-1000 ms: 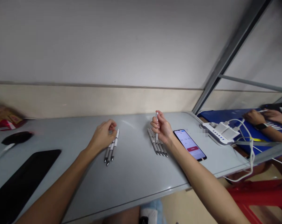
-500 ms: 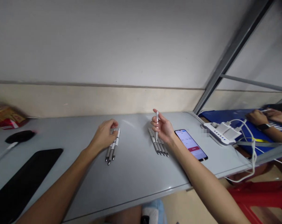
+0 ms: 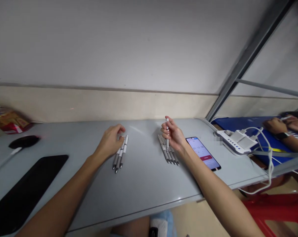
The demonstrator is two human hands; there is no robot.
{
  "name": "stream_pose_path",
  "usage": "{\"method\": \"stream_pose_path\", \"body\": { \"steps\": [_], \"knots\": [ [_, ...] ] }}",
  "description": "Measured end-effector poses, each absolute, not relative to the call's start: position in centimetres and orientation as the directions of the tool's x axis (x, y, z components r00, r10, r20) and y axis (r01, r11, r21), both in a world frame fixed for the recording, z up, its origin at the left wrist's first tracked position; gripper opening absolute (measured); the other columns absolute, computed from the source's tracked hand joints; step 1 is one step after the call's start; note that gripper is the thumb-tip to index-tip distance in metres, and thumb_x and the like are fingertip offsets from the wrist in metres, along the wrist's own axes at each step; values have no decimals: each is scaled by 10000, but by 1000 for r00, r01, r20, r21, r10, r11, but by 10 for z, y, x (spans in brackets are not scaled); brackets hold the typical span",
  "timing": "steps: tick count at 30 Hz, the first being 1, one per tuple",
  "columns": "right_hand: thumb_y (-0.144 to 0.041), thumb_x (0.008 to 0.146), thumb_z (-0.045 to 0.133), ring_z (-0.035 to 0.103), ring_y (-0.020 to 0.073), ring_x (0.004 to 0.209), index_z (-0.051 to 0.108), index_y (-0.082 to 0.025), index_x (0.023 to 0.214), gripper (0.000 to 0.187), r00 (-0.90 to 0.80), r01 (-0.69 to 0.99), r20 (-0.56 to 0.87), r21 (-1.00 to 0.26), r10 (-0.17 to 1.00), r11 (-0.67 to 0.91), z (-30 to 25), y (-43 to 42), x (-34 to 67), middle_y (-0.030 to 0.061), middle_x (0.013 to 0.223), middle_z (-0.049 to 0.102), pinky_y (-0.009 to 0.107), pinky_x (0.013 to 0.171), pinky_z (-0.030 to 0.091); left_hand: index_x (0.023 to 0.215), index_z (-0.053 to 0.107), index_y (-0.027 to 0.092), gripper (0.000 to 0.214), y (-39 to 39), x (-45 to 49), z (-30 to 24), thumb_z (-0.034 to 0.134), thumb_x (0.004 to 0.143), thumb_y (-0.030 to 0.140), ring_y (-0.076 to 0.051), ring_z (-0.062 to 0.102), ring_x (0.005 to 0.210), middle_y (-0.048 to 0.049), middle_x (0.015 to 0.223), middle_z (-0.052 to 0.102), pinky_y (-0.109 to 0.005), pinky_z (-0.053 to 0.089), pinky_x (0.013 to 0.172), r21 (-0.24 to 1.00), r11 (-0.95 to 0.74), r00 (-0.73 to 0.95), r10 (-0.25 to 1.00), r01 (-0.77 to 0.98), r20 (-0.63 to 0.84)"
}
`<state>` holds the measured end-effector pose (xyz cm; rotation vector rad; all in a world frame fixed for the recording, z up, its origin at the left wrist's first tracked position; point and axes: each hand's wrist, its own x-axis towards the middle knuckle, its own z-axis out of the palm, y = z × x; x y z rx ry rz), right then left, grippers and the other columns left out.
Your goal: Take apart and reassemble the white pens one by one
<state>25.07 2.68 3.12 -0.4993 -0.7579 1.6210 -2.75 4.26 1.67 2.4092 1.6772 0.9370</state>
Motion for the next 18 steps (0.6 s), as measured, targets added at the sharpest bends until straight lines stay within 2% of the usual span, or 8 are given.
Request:
{"method": "stream_pose_path", "body": {
  "steps": [2, 5, 8, 11, 14, 18],
  "knots": [
    [-185, 850, 580, 341, 60, 475, 516, -240, 951, 131, -196, -705, 87, -705, 977, -79, 31, 27, 251, -33, 679, 490, 127, 368, 217, 966, 565, 199, 243, 42, -27, 15, 501, 733, 173, -246, 548, 1006, -74, 1004, 617, -368, 434, 884, 323, -431, 260, 851, 842, 457],
    [-211, 866, 569, 414, 71, 513, 533, -254, 1019, 163, -247, -701, 86, -703, 965, -117, 31, 27, 251, -19, 722, 532, 140, 397, 298, 1003, 583, 199, 239, 41, -27, 12, 502, 786, 255, -290, 501, 1071, -95, 1093, 600, -430, 404, 905, 249, -385, 257, 868, 889, 424],
    [-220, 875, 554, 492, 90, 572, 537, -271, 1117, 248, -296, -659, 78, -738, 952, -145, 32, 27, 251, -13, 755, 557, 187, 485, 424, 994, 607, 213, 241, 42, -27, 7, 501, 820, 343, -317, 490, 1077, -104, 1103, 610, -458, 387, 862, 225, -302, 213, 913, 927, 347],
    [-206, 835, 600, 549, 108, 642, 561, -240, 1085, 256, -308, -577, 41, -802, 950, -152, 33, 24, 249, -8, 771, 574, 261, 620, 509, 991, 616, 224, 256, 41, -25, 2, 484, 838, 381, -317, 479, 1080, -101, 1110, 610, -460, 365, 848, 207, -283, 209, 925, 937, 316],
    [-209, 768, 665, 582, 131, 691, 584, -214, 1019, 264, -270, -420, 16, -902, 963, -103, 31, 22, 248, -6, 765, 589, 291, 667, 506, 1007, 604, 228, 270, 39, -22, -1, 478, 842, 402, -312, 464, 1082, -98, 1118, 604, -449, 346, 843, 188, -287, 217, 921, 939, 323],
    [-240, 731, 686, 541, 127, 649, 625, -189, 957, 239, -131, -23, 100, -995, 986, 98, 24, 23, 245, -12, 717, 583, 261, 611, 423, 1022, 588, 227, 288, 34, -17, -3, 503, 829, 425, -310, 456, 1068, -100, 1115, 597, -448, 326, 849, 171, -310, 244, 914, 935, 323]
  ]
}}
